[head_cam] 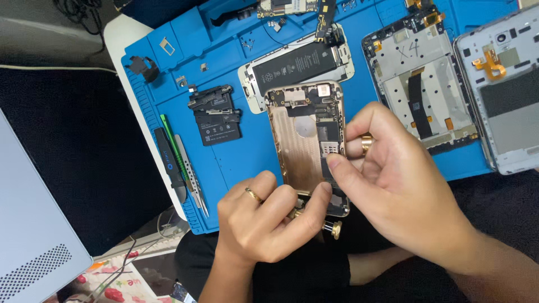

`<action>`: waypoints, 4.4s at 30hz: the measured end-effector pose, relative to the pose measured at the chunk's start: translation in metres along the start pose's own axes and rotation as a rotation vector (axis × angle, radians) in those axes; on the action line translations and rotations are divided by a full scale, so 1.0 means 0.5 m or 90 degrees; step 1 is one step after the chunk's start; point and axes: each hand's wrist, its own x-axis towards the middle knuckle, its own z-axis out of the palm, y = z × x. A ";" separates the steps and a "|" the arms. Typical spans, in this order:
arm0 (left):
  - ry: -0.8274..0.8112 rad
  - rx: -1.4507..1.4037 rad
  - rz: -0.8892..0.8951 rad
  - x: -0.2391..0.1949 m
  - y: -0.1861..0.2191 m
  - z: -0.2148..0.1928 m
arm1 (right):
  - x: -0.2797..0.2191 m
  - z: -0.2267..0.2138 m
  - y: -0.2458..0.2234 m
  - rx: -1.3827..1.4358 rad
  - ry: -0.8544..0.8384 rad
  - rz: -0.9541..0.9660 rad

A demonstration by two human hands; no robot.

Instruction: The person uses a screwdriver to remove screws from the back of a disassembled smartphone. They then lift and remove a metal shield plate from the phone's internal chassis, placing it aside on the blue work mat.

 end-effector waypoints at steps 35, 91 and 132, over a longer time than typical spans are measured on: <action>0.245 -0.315 -0.329 -0.035 0.032 0.044 | -0.025 0.025 0.029 0.085 0.118 -0.175; 0.390 -1.023 -0.769 -0.045 0.072 0.075 | -0.049 0.113 0.213 0.038 0.346 -0.347; 0.361 -0.709 -0.622 -0.045 -0.048 0.018 | 0.013 0.035 0.031 -0.268 -0.018 -0.150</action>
